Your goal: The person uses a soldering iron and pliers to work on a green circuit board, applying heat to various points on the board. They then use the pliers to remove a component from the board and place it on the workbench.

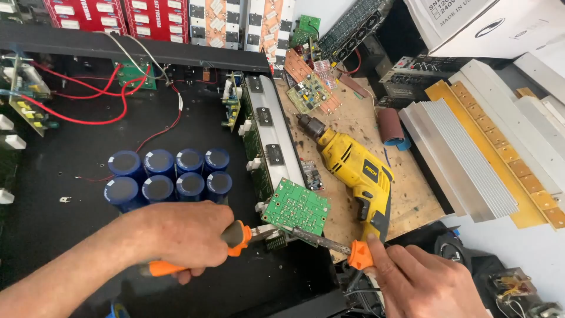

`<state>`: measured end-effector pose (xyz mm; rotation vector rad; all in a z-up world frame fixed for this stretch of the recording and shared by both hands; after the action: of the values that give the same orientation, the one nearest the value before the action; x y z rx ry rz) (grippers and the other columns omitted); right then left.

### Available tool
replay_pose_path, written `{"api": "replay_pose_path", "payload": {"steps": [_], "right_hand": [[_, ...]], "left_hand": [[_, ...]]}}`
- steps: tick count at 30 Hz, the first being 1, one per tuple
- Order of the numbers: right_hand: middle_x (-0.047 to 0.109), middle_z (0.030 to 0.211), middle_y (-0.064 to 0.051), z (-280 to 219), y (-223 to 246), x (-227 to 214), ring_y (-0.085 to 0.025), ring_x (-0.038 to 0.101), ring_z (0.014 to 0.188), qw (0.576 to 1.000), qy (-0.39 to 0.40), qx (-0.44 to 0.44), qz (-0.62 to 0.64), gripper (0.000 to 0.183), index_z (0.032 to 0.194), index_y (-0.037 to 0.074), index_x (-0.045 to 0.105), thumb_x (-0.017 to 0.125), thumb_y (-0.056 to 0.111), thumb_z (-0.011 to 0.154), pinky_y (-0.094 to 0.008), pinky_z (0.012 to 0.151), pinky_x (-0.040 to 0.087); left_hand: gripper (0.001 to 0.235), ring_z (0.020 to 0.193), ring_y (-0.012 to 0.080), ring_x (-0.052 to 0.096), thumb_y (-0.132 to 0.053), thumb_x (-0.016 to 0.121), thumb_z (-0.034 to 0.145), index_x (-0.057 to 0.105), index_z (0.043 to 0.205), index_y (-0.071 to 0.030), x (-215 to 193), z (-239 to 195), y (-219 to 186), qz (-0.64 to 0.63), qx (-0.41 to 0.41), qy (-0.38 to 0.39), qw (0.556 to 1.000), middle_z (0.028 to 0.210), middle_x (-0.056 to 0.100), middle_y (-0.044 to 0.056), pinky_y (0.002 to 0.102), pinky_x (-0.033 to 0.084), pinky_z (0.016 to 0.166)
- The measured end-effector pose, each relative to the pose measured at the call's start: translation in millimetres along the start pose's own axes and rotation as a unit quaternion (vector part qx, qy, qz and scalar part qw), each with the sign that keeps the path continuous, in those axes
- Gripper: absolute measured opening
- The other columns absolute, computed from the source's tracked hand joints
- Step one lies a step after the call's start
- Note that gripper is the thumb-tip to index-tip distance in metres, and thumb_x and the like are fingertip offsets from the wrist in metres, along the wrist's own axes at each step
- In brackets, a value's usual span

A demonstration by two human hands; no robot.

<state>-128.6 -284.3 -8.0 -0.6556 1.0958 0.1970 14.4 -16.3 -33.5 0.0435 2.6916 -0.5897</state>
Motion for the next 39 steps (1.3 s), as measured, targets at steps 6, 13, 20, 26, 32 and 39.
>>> {"api": "replay_pose_path", "payload": {"steps": [6,13,20,26,32,39], "right_hand": [[0.063,0.078,-0.002,2.1,1.5,4.3,-0.022,0.066,0.062,1.0,0.031,-0.001,0.001,0.041,0.128,0.004,0.064,0.067,0.027,0.095,-0.036,0.048,0.052],[0.058,0.072,-0.005,10.6,2.5,-1.6,-0.02,0.059,0.055,1.0,0.025,-0.011,-0.011,0.036,0.127,0.001,0.064,0.063,0.014,0.094,-0.035,0.045,0.049],[0.047,0.066,0.0,17.8,12.8,-11.4,-0.017,0.046,0.047,0.995,0.033,-0.036,-0.084,0.034,0.121,0.0,0.065,0.068,0.021,0.095,-0.036,0.037,0.038],[0.044,0.065,0.0,10.2,16.1,-4.7,-0.018,0.045,0.045,0.98,0.075,-0.056,-0.174,0.041,0.126,0.002,0.066,0.065,0.03,0.096,-0.035,0.033,0.035],[0.045,0.064,-0.001,2.5,14.9,0.3,-0.017,0.041,0.042,0.968,0.099,-0.088,-0.212,0.036,0.123,0.002,0.069,0.063,0.023,0.094,-0.034,0.031,0.034],[0.048,0.064,-0.002,2.5,15.0,1.6,-0.018,0.042,0.041,0.97,0.111,-0.076,-0.201,0.039,0.119,0.003,0.07,0.069,0.033,0.093,-0.036,0.032,0.031]], "left_hand": [[0.012,0.082,0.0207,0.056,-0.018,0.056,0.081,0.06,0.092,-0.014,21.5,25.2,14.5,0.042,0.016,-0.095,0.994,0.098,0.059,0.005,0.038,0.044,0.067],[0.028,0.093,0.0321,0.064,-0.016,0.059,0.082,0.064,0.109,-0.016,36.0,44.3,16.7,0.197,0.049,-0.196,0.959,0.104,0.065,0.007,0.045,0.053,0.076],[0.029,0.071,0.0297,0.07,-0.009,0.067,0.075,0.059,0.103,-0.009,61.6,70.1,27.9,0.277,0.079,-0.367,0.884,0.084,0.068,0.009,0.043,0.056,0.054],[0.027,0.09,0.0298,0.067,-0.015,0.061,0.083,0.059,0.109,-0.012,48.7,35.2,12.1,0.114,0.026,-0.188,0.975,0.1,0.067,0.008,0.045,0.055,0.072],[0.03,0.088,0.0193,0.061,-0.021,0.049,0.09,0.055,0.119,-0.019,38.7,14.2,15.1,-0.067,-0.004,-0.021,0.998,0.114,0.06,0.004,0.038,0.048,0.076],[0.029,0.061,0.0286,0.065,0.006,0.049,0.068,0.06,0.094,0.01,51.0,63.7,39.0,-0.348,0.124,0.175,0.913,0.08,0.063,0.019,0.037,0.062,0.06]]}}
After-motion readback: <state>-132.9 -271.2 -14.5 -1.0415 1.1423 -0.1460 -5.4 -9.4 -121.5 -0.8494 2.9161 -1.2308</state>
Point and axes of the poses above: each hand's wrist, its own z-axis towards the middle knuckle, its own x-axis out of the palm, y = z × x, the point moved 4 cm from there along z, towards the middle knuckle
